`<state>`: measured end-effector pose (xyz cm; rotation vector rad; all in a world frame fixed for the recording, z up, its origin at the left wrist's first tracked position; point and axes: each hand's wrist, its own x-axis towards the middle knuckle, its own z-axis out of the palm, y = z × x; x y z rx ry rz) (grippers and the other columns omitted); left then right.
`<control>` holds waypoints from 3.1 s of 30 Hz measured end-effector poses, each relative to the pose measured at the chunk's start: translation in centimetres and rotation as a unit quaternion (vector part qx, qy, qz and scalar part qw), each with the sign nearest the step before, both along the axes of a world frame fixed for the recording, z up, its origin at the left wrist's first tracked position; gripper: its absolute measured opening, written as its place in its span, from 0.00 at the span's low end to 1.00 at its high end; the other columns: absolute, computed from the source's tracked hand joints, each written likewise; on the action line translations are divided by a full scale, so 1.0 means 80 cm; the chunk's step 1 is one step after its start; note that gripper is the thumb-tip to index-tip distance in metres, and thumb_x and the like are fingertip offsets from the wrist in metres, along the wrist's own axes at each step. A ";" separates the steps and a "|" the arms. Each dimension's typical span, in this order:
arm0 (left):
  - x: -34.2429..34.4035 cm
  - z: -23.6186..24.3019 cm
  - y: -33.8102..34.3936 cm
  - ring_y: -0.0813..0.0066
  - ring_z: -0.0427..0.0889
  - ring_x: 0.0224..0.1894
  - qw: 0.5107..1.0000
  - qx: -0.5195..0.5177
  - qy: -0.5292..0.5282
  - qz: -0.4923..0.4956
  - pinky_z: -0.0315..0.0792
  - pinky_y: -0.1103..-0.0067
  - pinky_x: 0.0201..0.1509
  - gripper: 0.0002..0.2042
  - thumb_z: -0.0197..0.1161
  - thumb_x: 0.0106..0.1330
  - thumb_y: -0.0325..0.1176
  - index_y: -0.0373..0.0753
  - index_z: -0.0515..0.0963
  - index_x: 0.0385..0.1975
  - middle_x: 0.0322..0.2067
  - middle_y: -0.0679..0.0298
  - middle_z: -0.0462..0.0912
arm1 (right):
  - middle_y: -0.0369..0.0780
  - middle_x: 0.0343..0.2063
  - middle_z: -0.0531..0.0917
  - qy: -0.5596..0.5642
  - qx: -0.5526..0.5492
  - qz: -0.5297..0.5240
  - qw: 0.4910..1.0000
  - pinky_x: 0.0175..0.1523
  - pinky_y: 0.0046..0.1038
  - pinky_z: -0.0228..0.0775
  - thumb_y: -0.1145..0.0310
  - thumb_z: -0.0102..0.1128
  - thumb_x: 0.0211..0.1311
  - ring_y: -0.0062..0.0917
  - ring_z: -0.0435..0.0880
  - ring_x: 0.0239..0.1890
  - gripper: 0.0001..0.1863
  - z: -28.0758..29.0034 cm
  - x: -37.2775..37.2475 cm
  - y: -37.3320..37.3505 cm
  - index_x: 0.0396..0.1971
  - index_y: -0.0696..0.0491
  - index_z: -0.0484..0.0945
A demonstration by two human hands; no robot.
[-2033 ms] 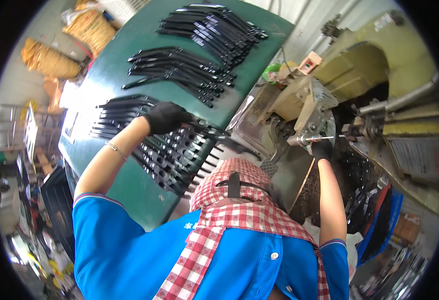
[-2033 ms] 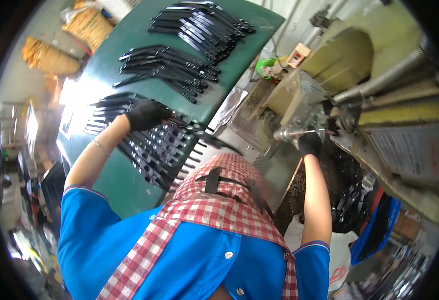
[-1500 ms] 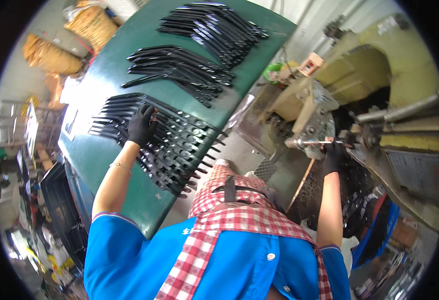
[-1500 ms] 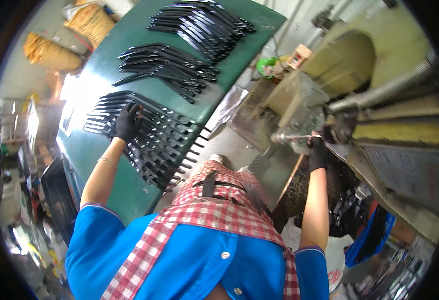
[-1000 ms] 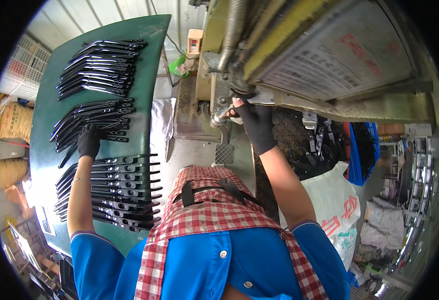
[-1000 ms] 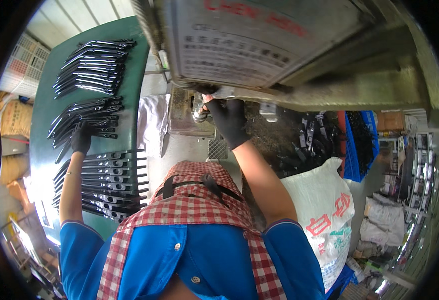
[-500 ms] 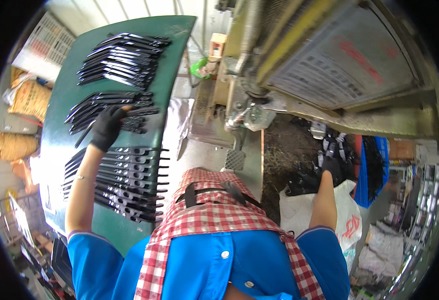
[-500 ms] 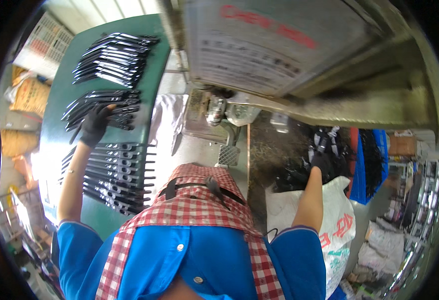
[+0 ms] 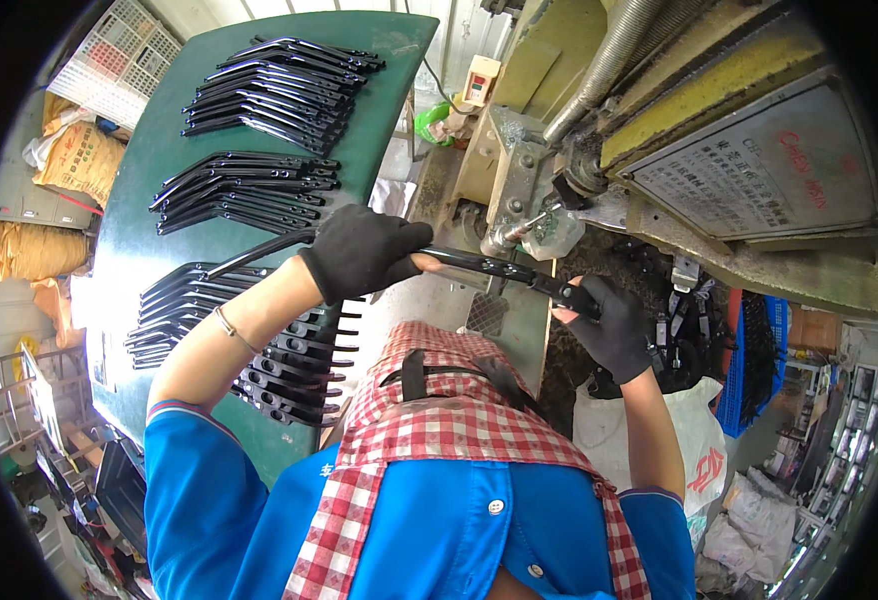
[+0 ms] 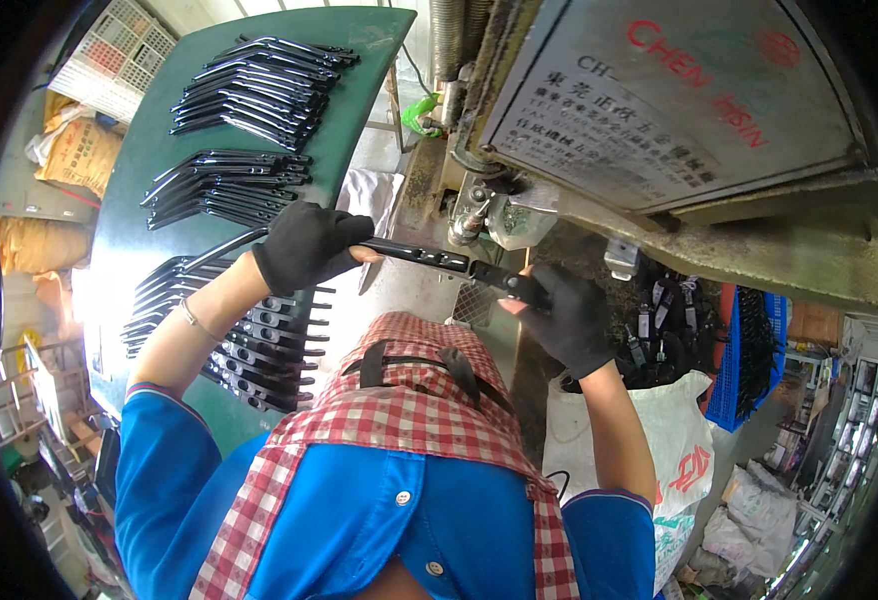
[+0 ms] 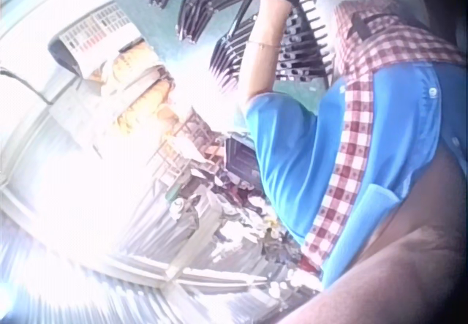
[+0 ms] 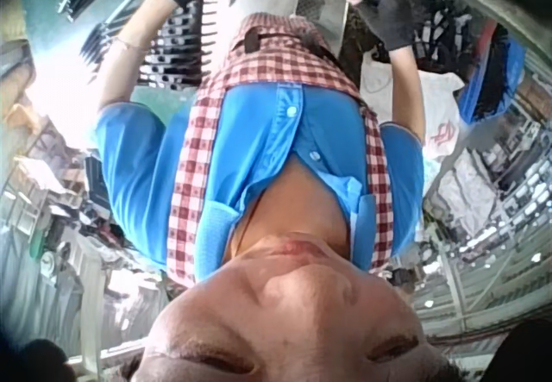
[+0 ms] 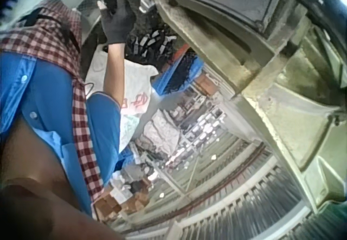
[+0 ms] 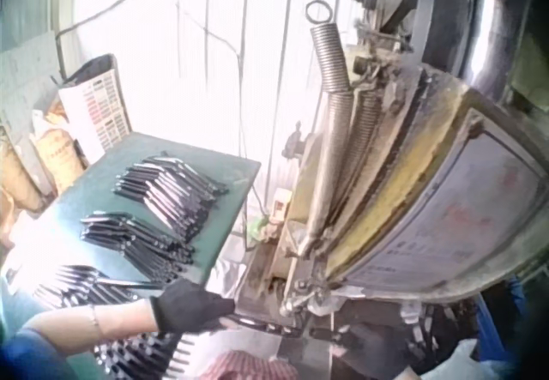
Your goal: The person repeatedly picks up black metal rods from a green table, grinds them against a bench grinder, and places them into a blue basket. The process is continuous and repetitive throughout the clip.
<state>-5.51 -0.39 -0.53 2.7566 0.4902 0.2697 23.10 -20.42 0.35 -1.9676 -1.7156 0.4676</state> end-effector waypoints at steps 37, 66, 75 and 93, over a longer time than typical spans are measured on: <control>0.094 0.030 0.072 0.48 0.78 0.22 0.995 0.003 0.047 -0.086 0.69 0.59 0.27 0.18 0.54 0.68 0.52 0.41 0.74 0.31 0.16 0.53 0.76 | 0.47 0.43 0.81 -0.030 0.036 0.040 0.998 0.54 0.42 0.68 0.50 0.68 0.54 0.45 0.78 0.47 0.27 0.012 0.036 0.067 0.47 0.54 0.78; 0.087 -0.012 0.081 0.54 0.82 0.31 0.991 0.051 0.065 -0.104 0.73 0.62 0.34 0.11 0.63 0.60 0.44 0.46 0.75 0.35 0.26 0.58 0.80 | 0.42 0.25 0.80 0.016 0.114 0.085 0.990 0.33 0.35 0.70 0.68 0.63 0.56 0.35 0.80 0.27 0.04 -0.088 -0.040 0.024 0.27 0.51 0.80; 0.097 -0.006 0.058 0.53 0.82 0.35 0.995 -0.014 -0.030 -0.094 0.74 0.62 0.39 0.18 0.63 0.60 0.45 0.44 0.76 0.46 0.31 0.55 0.82 | 0.48 0.34 0.83 -0.046 0.050 -0.091 0.994 0.42 0.42 0.73 0.54 0.57 0.62 0.44 0.83 0.37 0.16 -0.231 0.051 0.074 0.36 0.50 0.82; -0.355 -0.123 -0.019 0.60 0.79 0.44 0.956 -0.032 0.183 0.226 0.74 0.68 0.47 0.10 0.61 0.56 0.32 0.48 0.82 0.38 0.35 0.63 0.82 | 0.46 0.26 0.83 -0.133 -0.097 -0.116 0.979 0.35 0.39 0.71 0.59 0.61 0.53 0.42 0.83 0.34 0.12 -0.308 0.130 0.136 0.24 0.53 0.79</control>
